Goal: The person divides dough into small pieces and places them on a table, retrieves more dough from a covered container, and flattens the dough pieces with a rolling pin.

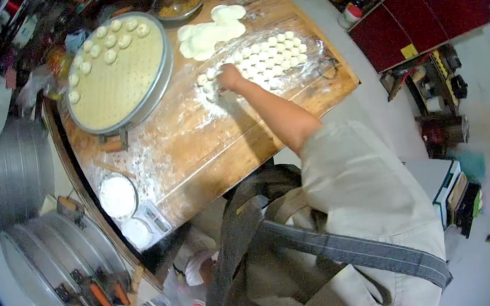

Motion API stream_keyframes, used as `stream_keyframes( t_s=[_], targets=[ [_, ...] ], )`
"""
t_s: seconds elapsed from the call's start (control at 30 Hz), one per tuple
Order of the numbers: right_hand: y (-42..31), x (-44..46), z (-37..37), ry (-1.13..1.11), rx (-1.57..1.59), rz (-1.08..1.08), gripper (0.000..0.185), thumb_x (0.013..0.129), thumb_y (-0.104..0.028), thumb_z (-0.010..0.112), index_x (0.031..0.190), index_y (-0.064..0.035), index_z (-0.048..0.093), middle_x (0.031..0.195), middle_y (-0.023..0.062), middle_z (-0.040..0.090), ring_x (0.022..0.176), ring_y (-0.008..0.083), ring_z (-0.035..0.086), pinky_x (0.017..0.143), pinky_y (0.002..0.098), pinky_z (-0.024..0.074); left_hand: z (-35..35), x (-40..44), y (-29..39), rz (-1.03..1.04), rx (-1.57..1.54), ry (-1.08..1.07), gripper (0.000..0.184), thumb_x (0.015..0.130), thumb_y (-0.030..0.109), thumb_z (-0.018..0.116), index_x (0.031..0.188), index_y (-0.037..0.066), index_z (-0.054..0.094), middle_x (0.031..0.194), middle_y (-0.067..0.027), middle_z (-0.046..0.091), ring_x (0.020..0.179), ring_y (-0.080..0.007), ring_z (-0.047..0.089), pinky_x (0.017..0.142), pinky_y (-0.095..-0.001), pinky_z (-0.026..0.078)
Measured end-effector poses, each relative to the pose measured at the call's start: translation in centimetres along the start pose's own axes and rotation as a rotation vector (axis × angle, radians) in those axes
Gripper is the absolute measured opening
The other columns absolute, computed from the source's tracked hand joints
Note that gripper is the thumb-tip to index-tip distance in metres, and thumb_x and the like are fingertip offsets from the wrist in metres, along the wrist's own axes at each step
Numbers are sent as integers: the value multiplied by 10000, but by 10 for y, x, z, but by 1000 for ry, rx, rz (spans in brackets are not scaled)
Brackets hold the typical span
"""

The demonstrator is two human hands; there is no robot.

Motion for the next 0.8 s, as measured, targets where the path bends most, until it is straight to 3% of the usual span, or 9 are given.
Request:
stream_keyframes(
  t_s=[0.03,0.3,0.37,0.43,0.53,0.6,0.63,0.7,0.8],
  targets=[
    [-29,7,11,-131,-538,-301,257,822,-122,685,982,78,667,887,246,680,767,358,694,652,379,592,1,4,5,-1,11,-8,209,973,262,582,1053,73,625,855,-53,621,654,-189,558,581,-344,457],
    [64,33,-70,434,367,491,200,776,-166,723,873,9,727,975,214,710,929,360,699,845,425,556,12,32,55,-18,105,-39,220,974,262,588,1070,69,632,863,-53,630,674,-191,578,597,-341,469],
    [52,39,-62,-87,-523,-45,214,791,-127,650,915,36,713,978,244,703,950,376,695,855,428,554,10,35,59,-15,116,-33,223,974,262,589,1074,68,634,865,-53,632,679,-191,583,601,-341,472],
    [127,5,-108,464,346,490,232,788,-179,656,874,25,724,989,251,704,957,376,694,840,437,555,10,35,61,-16,121,-25,225,974,262,590,1079,67,635,867,-53,634,684,-192,588,605,-340,475],
    [141,-4,-135,199,-94,303,257,792,-189,639,888,33,724,1003,256,702,949,385,694,838,445,558,14,29,62,-21,128,-15,230,974,262,592,1085,66,638,870,-53,638,692,-192,596,611,-340,480],
    [168,-31,-183,560,148,456,239,783,-185,641,882,4,747,1015,254,704,940,371,700,831,438,563,18,22,62,-29,126,-4,233,974,262,593,1089,65,640,872,-53,640,697,-193,601,615,-339,483],
    [189,-26,-185,557,151,456,239,783,-185,641,882,4,747,1015,254,704,940,371,700,831,438,563,20,18,60,-35,120,2,234,974,262,594,1091,64,640,873,-53,641,699,-193,603,617,-339,485],
    [233,22,-141,-22,-666,193,252,778,-202,662,918,-17,758,1018,246,704,938,355,702,819,421,565,22,7,54,-51,120,19,237,975,262,595,1096,63,642,875,-53,643,704,-193,608,621,-338,488],
    [319,44,-138,15,-685,199,283,751,-264,723,919,-40,766,1014,221,714,941,329,707,807,415,566,27,-9,50,-70,110,45,242,975,261,597,1102,62,645,878,-53,647,712,-194,616,627,-337,493]
  ],
)
Point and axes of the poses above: each hand's wrist, its own x-axis towards the middle knuckle, its own z-axis out of the palm, y = z × x, the point moved 9 cm from there along x, towards the middle knuckle
